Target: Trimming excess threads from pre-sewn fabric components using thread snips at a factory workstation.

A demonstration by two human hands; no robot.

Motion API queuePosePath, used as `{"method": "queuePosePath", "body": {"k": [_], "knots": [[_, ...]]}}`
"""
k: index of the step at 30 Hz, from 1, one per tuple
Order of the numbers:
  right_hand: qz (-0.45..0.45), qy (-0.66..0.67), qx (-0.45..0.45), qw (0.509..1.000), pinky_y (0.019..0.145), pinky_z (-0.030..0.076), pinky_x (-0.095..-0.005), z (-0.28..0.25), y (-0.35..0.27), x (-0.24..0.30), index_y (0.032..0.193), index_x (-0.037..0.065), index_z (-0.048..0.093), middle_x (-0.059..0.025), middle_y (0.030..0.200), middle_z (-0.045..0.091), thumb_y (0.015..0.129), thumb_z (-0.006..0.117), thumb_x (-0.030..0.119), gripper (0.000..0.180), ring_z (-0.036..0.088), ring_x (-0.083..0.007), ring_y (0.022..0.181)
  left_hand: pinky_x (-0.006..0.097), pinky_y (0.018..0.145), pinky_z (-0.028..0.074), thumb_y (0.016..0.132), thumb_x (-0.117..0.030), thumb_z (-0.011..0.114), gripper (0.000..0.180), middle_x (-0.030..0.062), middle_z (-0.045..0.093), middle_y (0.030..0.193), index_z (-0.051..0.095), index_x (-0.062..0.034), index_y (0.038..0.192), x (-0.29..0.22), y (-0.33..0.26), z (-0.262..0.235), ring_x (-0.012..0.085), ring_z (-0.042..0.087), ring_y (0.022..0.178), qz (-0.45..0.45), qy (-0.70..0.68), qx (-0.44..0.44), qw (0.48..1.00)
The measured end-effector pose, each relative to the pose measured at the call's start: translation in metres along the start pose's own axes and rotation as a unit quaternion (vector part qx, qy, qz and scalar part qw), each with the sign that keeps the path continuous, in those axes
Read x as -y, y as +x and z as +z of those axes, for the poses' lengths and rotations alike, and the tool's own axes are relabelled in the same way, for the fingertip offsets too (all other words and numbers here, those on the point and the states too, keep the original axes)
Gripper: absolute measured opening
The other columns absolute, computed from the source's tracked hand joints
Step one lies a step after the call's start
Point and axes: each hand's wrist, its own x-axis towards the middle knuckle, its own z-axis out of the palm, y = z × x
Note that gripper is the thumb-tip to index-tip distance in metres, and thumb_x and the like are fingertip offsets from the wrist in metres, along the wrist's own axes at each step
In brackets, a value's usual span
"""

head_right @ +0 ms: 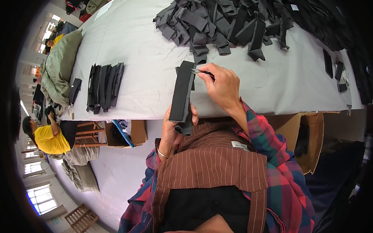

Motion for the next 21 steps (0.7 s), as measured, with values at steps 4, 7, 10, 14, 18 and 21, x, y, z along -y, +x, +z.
{"method": "queuePosePath", "body": {"k": [4,7,10,14,18,21], "knots": [[0.125,0.018,0.053,0.991,0.058,0.044,-0.0271,-0.003,0.000,-0.003,0.093,0.008,0.066,-0.0057,0.070,0.063,0.084,0.065,0.017,0.013,0.058,-0.0159,0.062,0.027,0.060,0.050,0.086,-0.017,0.058,0.027,0.0151,0.060,0.091,0.050,-0.0015,0.106,-0.001,-0.001,0.002,0.0184,0.059,0.072,-0.003,-0.007,0.004,1.000],[0.144,0.055,-0.003,0.988,0.053,0.042,-0.0320,0.000,0.000,-0.010,0.089,0.012,0.066,-0.0050,0.064,0.062,0.084,0.064,0.022,0.011,0.058,-0.0215,0.056,0.027,0.059,0.050,0.087,-0.014,0.056,0.024,0.0149,0.060,0.090,0.050,-0.0012,0.105,0.001,-0.002,0.000,0.0176,0.059,0.071,-0.013,0.003,-0.011,1.000],[0.148,0.102,-0.020,0.984,0.053,0.042,-0.0313,-0.005,-0.001,-0.002,0.090,0.013,0.066,-0.0043,0.062,0.062,0.084,0.065,0.023,0.013,0.058,-0.0204,0.055,0.026,0.059,0.049,0.087,-0.010,0.055,0.022,0.0147,0.060,0.089,0.050,-0.0012,0.106,-0.001,-0.002,0.004,0.0165,0.058,0.069,-0.012,0.019,-0.028,0.999],[0.118,0.067,0.089,0.987,0.054,0.043,-0.0310,-0.003,0.000,0.004,0.092,0.011,0.066,-0.0047,0.067,0.064,0.085,0.063,0.023,0.014,0.057,-0.0195,0.057,0.028,0.059,0.047,0.086,-0.009,0.054,0.022,0.0169,0.059,0.087,0.051,0.0007,0.105,0.004,-0.003,0.003,0.0174,0.056,0.065,-0.020,0.074,-0.067,0.995],[0.098,0.023,0.121,0.988,0.055,0.043,-0.0317,0.004,0.000,0.001,0.093,0.010,0.066,-0.0063,0.076,0.067,0.085,0.062,0.023,0.016,0.058,-0.0213,0.059,0.027,0.058,0.046,0.086,-0.006,0.055,0.021,0.0168,0.060,0.085,0.051,0.0006,0.106,0.008,-0.005,-0.001,0.0163,0.054,0.063,-0.026,0.089,-0.053,0.994],[0.092,0.022,0.104,0.990,0.055,0.043,-0.0325,0.006,0.000,0.004,0.092,0.010,0.066,-0.0064,0.074,0.067,0.084,0.063,0.022,0.015,0.058,-0.0227,0.059,0.027,0.057,0.046,0.086,-0.006,0.055,0.021,0.0169,0.060,0.085,0.050,0.0007,0.106,0.009,-0.006,-0.003,0.0161,0.053,0.062,-0.032,0.083,-0.045,0.995]]}}
